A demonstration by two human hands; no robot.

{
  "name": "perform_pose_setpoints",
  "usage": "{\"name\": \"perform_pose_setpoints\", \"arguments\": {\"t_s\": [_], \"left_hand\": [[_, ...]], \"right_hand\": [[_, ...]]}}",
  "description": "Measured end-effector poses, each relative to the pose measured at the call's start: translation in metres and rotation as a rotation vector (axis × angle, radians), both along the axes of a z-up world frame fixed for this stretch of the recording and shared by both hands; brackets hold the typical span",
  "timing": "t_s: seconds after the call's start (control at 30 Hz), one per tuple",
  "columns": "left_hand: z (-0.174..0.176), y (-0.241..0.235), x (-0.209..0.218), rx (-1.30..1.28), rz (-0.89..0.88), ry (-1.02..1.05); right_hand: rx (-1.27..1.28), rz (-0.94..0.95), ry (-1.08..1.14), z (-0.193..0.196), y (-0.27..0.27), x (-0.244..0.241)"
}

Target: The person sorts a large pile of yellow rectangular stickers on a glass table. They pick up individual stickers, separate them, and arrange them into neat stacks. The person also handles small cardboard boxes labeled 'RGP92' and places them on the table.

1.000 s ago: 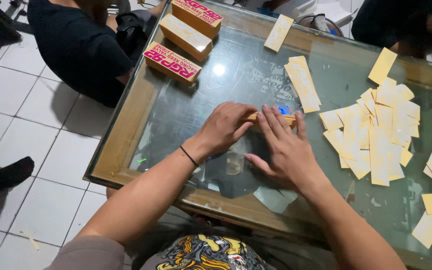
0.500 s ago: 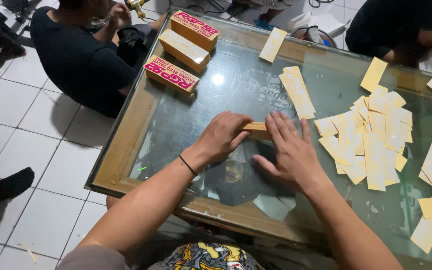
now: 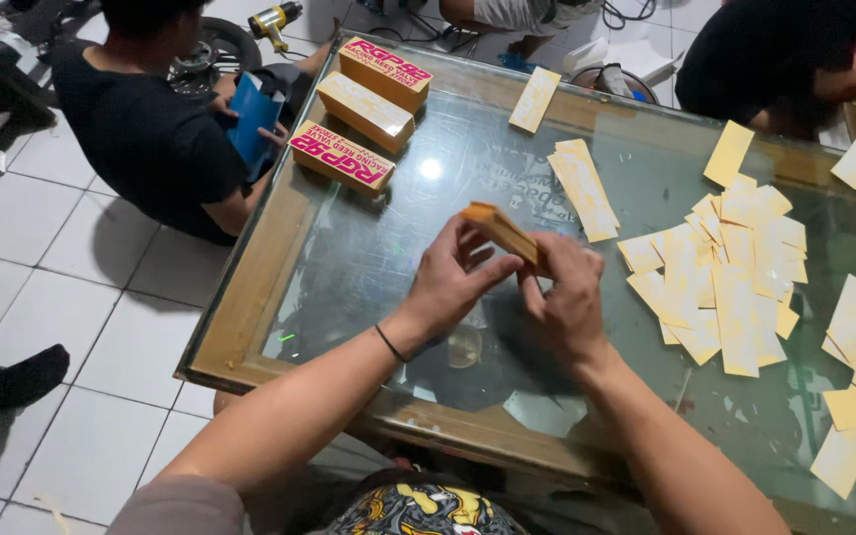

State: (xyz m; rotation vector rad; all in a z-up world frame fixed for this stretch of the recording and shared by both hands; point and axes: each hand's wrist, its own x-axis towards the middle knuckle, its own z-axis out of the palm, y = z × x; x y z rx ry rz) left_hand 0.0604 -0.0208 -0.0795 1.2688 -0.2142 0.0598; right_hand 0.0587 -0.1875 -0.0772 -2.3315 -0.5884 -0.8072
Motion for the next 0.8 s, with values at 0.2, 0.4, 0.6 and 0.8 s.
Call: {"name": "perform_pose_setpoints", "arguments": {"t_s": [0.2, 0.4, 0.6, 0.8], "left_hand": [[0.025, 0.006, -0.011, 0.052, 0.092, -0.143], [0.028, 0.024, -0.001, 0.325, 0.142, -0.453], [0.027, 0.025, -0.002, 0.47, 0.019, -0.529], [0.02, 0.026, -0.001, 0.471, 0.001, -0.455]], "right_hand": [[-0.149, 0.031, -0.241, 0.006, 0.021, -0.011], [-0.001, 0.195, -0.218, 0.057, 0.009, -0.024], [-0.211, 0.245, -0.119, 0.089, 0.007, -0.038], [-0.218, 0.233, -0.107, 0.1, 0.003, -0.036]]}}
